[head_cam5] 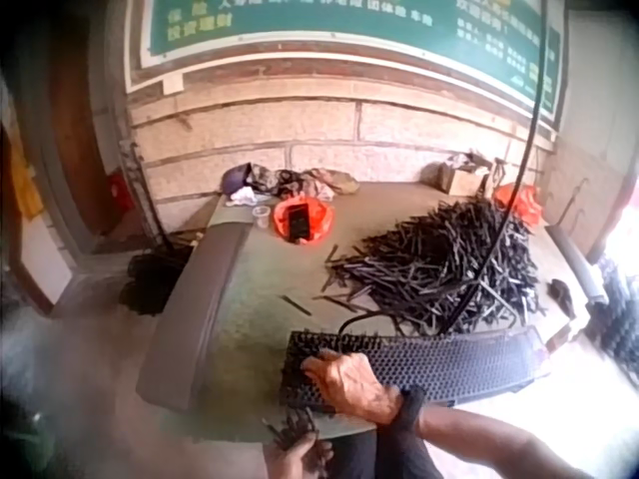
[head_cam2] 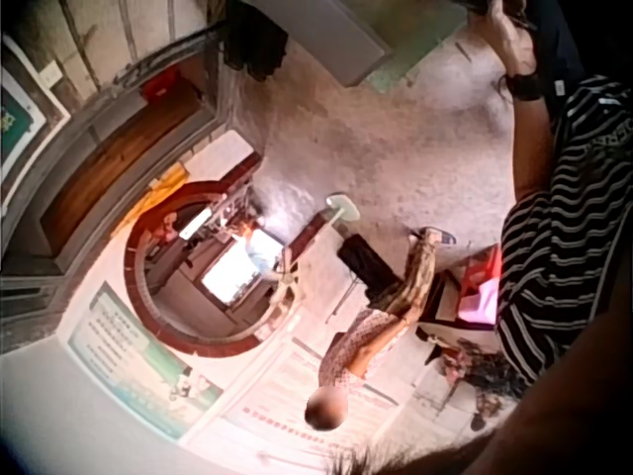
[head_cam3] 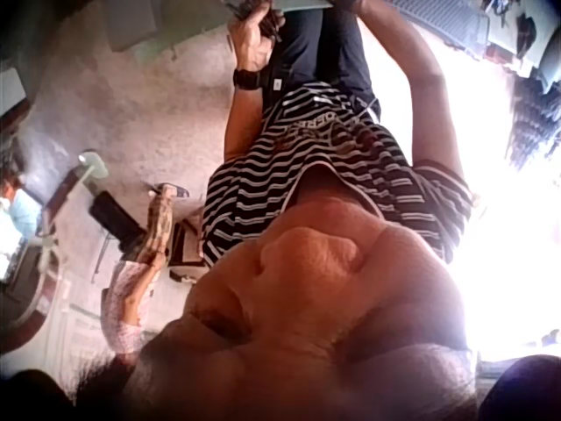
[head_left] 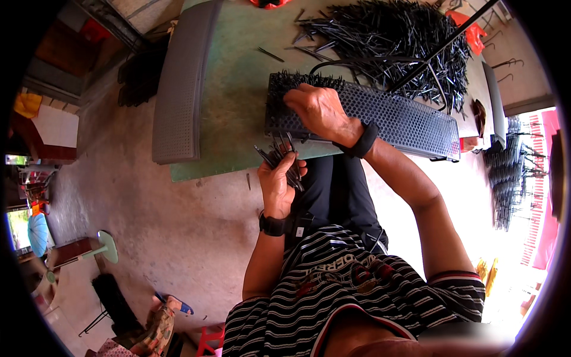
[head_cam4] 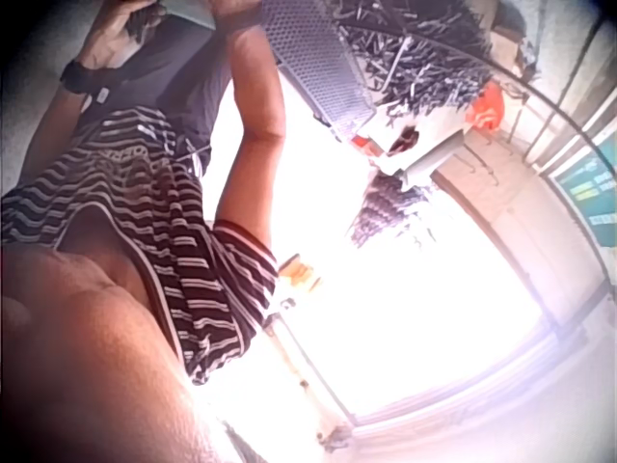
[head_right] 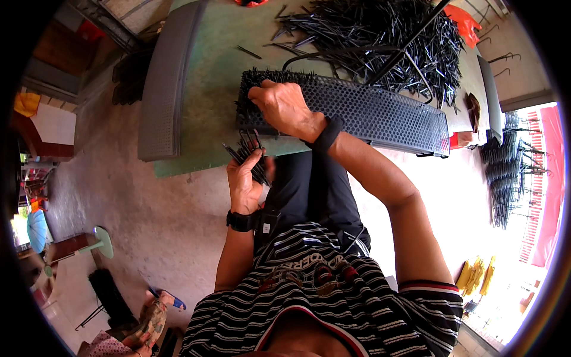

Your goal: The person picks up thin black bristles from a pile on a table and inserts them one by one into the holes of a perforated metal base. The person holds a bundle of bristles in the left hand and uses the right hand to place each bristle into the base, gradually filling the holes.

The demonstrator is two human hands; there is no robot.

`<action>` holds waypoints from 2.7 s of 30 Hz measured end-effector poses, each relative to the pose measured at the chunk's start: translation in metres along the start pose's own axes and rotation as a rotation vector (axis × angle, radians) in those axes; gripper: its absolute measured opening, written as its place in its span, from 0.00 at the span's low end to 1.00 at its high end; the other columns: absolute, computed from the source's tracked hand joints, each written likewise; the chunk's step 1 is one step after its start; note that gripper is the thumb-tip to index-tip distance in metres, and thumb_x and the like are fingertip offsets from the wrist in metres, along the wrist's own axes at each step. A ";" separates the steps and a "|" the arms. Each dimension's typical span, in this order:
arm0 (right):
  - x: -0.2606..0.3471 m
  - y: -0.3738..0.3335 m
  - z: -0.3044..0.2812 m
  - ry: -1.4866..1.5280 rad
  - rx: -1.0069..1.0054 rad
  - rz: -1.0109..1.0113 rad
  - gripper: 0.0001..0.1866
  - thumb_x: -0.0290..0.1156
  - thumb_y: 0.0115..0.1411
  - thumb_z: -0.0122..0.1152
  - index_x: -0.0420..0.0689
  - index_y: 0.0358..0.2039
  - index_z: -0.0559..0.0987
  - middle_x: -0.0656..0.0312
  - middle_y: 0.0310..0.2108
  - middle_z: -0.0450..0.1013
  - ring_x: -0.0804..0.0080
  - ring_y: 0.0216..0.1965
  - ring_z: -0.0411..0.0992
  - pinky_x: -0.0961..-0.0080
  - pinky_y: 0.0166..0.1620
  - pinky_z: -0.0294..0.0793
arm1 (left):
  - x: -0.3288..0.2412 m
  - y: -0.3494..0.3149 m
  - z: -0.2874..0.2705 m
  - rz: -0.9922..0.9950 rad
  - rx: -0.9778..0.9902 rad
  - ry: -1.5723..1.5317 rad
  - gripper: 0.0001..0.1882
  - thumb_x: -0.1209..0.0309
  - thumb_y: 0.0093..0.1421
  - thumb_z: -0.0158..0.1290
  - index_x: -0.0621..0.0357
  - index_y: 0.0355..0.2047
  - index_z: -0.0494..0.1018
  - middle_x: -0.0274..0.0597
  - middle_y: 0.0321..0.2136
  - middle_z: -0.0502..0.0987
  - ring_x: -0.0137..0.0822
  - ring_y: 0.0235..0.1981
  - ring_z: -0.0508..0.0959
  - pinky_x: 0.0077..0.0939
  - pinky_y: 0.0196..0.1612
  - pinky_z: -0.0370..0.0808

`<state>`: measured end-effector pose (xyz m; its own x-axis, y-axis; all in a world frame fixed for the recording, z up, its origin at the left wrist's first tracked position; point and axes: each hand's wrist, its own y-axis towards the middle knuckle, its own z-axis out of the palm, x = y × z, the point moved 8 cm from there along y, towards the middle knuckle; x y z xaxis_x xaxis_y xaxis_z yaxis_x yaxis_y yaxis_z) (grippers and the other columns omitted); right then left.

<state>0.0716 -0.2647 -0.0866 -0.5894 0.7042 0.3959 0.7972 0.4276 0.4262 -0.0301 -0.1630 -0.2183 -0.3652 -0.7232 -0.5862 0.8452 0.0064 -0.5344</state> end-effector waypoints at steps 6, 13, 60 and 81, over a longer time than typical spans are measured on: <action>-0.001 -0.002 -0.005 0.071 -0.003 0.025 0.04 0.26 0.51 0.57 0.42 0.28 0.77 0.56 0.24 0.73 0.56 0.23 0.72 0.67 0.26 0.70 | 0.002 -0.001 -0.002 -0.025 -0.027 -0.010 0.09 0.81 0.53 0.55 0.60 0.35 0.74 0.42 0.27 0.77 0.36 0.22 0.78 0.28 0.24 0.76; -0.019 -0.026 -0.010 0.220 -0.123 0.319 0.08 0.32 0.52 0.59 0.40 0.27 0.77 0.53 0.26 0.74 0.55 0.25 0.73 0.66 0.28 0.71 | 0.003 0.000 0.002 -0.023 -0.019 -0.013 0.09 0.79 0.53 0.56 0.60 0.36 0.74 0.40 0.26 0.77 0.35 0.21 0.77 0.27 0.23 0.76; 0.001 -0.018 0.018 0.050 -0.074 0.021 0.08 0.29 0.53 0.59 0.40 0.32 0.75 0.53 0.25 0.72 0.53 0.24 0.72 0.64 0.25 0.70 | 0.001 0.004 -0.014 0.009 0.012 0.052 0.11 0.76 0.57 0.53 0.63 0.41 0.71 0.41 0.21 0.73 0.33 0.17 0.73 0.26 0.19 0.71; -0.016 -0.029 -0.009 0.685 -0.333 0.389 0.07 0.23 0.57 0.55 0.37 0.35 0.71 0.55 0.26 0.76 0.71 0.26 0.77 0.79 0.26 0.74 | 0.014 -0.001 -0.005 -0.040 0.088 0.131 0.10 0.77 0.56 0.54 0.63 0.39 0.73 0.38 0.27 0.76 0.32 0.23 0.77 0.25 0.24 0.75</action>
<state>0.0567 -0.2935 -0.0977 -0.3163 0.2227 0.9222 0.9424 -0.0381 0.3324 -0.0377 -0.1702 -0.2292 -0.4422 -0.6251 -0.6432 0.8579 -0.0856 -0.5067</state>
